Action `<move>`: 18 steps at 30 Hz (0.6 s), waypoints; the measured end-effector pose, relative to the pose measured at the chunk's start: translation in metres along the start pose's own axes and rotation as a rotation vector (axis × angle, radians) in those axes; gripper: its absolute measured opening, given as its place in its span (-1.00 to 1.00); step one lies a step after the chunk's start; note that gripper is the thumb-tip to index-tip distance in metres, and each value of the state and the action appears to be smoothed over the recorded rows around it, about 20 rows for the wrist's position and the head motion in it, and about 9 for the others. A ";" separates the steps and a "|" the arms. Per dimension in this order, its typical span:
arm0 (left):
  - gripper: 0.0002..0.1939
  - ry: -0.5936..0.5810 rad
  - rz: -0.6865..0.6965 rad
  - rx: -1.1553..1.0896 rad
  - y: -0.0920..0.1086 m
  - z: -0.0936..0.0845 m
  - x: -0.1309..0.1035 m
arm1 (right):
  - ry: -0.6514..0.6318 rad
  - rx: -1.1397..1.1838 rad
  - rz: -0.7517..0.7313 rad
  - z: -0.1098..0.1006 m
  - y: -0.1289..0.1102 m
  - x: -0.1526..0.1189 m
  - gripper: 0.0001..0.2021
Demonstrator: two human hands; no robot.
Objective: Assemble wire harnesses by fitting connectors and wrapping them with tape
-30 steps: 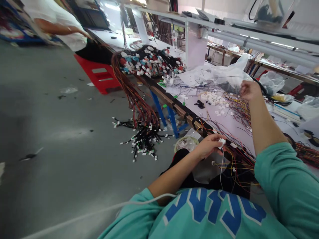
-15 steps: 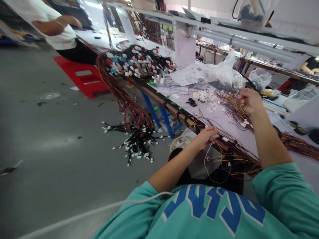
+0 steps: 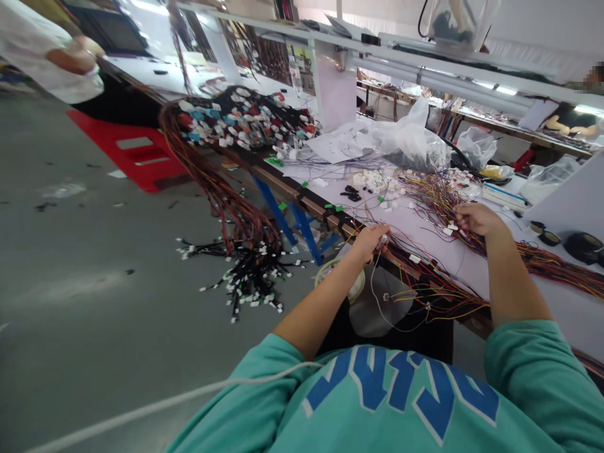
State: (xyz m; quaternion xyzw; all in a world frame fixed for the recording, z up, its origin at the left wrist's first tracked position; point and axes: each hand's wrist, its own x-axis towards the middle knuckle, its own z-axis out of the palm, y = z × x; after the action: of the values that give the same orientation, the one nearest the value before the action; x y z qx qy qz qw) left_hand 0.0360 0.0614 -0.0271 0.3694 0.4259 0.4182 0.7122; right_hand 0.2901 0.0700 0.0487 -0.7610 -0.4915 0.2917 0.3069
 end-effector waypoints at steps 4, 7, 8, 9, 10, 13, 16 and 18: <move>-0.87 -0.021 -0.009 0.011 0.004 0.000 0.001 | -0.093 0.548 -0.055 -0.010 -0.012 -0.006 -0.87; -0.85 -0.069 0.000 0.027 0.005 0.000 -0.002 | 0.057 1.272 -0.112 -0.038 -0.019 -0.016 -0.77; -0.83 -0.079 0.006 0.030 0.006 0.000 -0.004 | 0.102 1.545 -0.135 -0.051 -0.020 -0.022 -0.73; -0.80 -0.084 0.013 0.031 0.006 0.001 -0.007 | 0.095 1.818 -0.180 -0.065 -0.022 -0.029 -0.70; -0.78 -0.086 0.022 0.030 0.006 0.002 -0.009 | 0.069 2.118 -0.250 -0.076 -0.024 -0.038 -0.70; -0.75 -0.151 0.036 0.046 0.004 0.010 -0.020 | -0.255 2.689 -0.407 -0.089 -0.031 -0.066 -0.66; -0.78 -0.381 -0.005 0.107 -0.001 0.031 -0.037 | -0.017 2.279 -0.546 -0.056 -0.039 -0.083 -0.63; -0.57 -0.584 -0.046 0.120 -0.006 0.048 -0.049 | 0.229 1.650 -0.584 -0.017 -0.037 -0.087 -0.66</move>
State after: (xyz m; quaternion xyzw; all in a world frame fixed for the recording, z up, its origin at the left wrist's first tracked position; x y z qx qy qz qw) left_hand 0.0677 0.0067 -0.0002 0.5058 0.2352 0.2523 0.7907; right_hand 0.2518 -0.0019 0.1001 -0.1654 -0.2653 0.3852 0.8682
